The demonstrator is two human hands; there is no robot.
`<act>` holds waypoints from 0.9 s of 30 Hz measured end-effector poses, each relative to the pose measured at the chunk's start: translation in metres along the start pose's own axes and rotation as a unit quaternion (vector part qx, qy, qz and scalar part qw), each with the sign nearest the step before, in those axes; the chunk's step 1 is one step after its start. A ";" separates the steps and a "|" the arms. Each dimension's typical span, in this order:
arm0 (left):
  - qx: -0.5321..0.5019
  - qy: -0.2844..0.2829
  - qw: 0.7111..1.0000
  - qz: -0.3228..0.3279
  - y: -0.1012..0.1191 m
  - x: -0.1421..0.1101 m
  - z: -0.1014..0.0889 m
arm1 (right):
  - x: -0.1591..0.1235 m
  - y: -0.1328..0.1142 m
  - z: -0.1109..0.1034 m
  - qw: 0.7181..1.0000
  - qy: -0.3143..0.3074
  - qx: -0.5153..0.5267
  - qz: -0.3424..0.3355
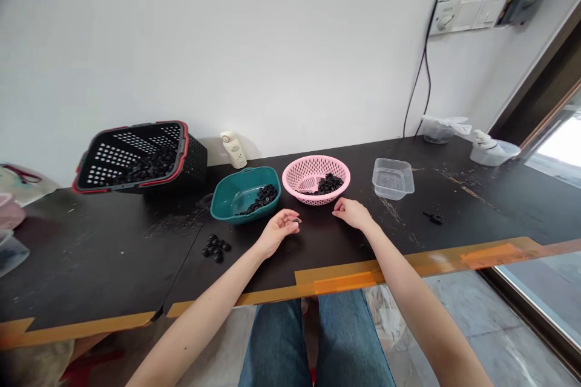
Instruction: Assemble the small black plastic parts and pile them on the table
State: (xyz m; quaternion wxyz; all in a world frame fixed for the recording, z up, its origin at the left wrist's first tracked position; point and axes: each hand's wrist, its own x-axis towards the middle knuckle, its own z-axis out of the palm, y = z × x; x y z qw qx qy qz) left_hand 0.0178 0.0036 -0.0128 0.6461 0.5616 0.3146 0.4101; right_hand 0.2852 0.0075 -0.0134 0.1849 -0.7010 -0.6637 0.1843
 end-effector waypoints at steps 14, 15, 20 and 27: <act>0.006 0.009 1.000 0.024 -0.001 -0.002 -0.002 | -0.017 -0.018 0.004 0.996 0.000 0.062 -0.063; 0.024 0.015 0.999 0.024 -0.003 -0.001 -0.002 | -0.018 -0.017 0.003 0.995 -0.007 0.076 -0.061; 0.087 0.059 0.994 0.014 -0.015 0.004 -0.003 | -0.022 0.006 -0.014 0.986 -0.059 0.153 -0.037; 0.112 0.055 0.992 0.007 -0.010 0.004 -0.003 | -0.024 0.027 -0.027 0.994 -0.013 0.112 0.013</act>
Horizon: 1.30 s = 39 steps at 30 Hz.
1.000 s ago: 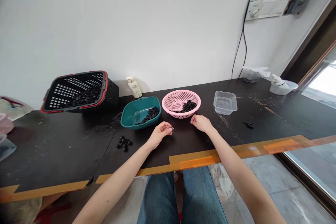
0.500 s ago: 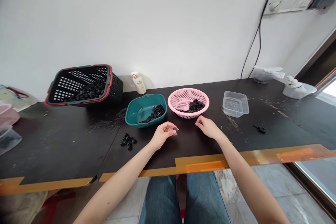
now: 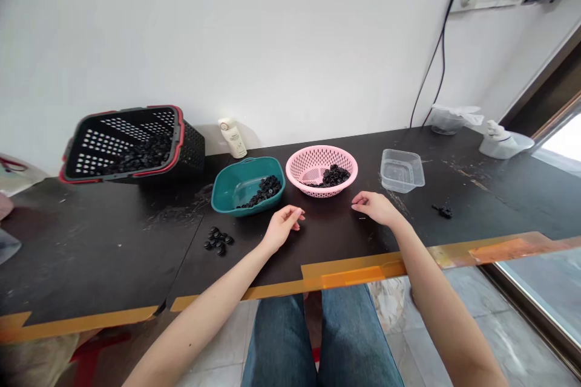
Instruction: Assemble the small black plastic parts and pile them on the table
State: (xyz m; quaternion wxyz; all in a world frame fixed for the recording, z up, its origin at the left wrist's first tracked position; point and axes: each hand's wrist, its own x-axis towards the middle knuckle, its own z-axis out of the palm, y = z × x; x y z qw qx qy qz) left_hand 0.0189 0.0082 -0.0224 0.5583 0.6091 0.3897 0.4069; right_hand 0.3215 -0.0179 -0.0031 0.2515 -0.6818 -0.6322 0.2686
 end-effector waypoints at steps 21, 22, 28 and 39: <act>0.099 0.052 0.982 0.154 0.011 -0.009 -0.001 | -0.031 -0.080 0.020 0.975 -0.099 0.151 -0.131; 0.128 0.074 0.973 0.177 0.013 -0.011 -0.003 | -0.028 -0.095 0.024 0.970 -0.100 0.156 -0.155; 0.175 0.133 0.949 0.226 0.015 -0.013 -0.008 | -0.007 -0.142 0.038 0.964 -0.094 0.050 -0.245; 0.208 0.089 0.944 0.241 0.013 -0.011 -0.006 | -0.005 -0.132 0.038 0.969 -0.110 0.030 -0.219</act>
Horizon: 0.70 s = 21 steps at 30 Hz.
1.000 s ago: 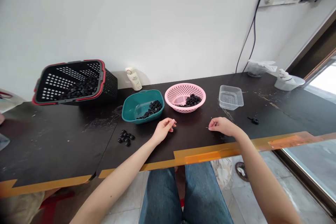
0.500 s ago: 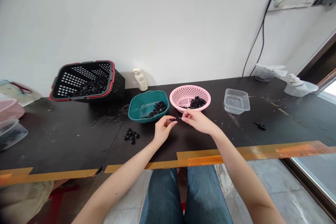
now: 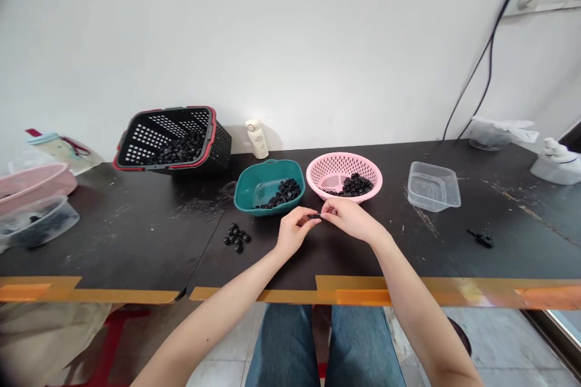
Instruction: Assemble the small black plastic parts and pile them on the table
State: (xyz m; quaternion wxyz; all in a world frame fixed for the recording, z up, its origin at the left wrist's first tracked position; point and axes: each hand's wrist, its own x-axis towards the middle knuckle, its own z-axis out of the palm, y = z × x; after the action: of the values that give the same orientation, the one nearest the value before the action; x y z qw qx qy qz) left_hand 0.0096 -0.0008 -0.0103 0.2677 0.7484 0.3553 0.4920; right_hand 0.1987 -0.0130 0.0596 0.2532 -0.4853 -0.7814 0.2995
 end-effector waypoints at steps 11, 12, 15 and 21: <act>-0.015 -0.039 0.998 -0.050 0.000 -0.001 0.003 | -0.005 0.006 0.001 1.000 -0.006 0.001 0.004; -0.036 -0.038 0.996 -0.070 0.000 0.000 0.003 | -0.004 0.006 0.002 1.000 -0.003 0.013 0.005; -0.157 -0.024 0.975 -0.156 -0.003 0.002 0.005 | 0.001 0.005 0.007 0.998 0.026 0.056 0.001; -0.426 -0.057 0.852 -0.298 -0.004 0.005 0.005 | 0.005 -0.007 0.018 0.991 0.050 0.122 -0.034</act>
State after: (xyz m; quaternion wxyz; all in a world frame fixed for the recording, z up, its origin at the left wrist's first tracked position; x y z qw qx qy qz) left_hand 0.0144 0.0053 -0.0130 0.7138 0.4459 0.3010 0.4484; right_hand 0.1798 -0.0146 0.0528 0.3594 -0.4377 -0.7416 0.3596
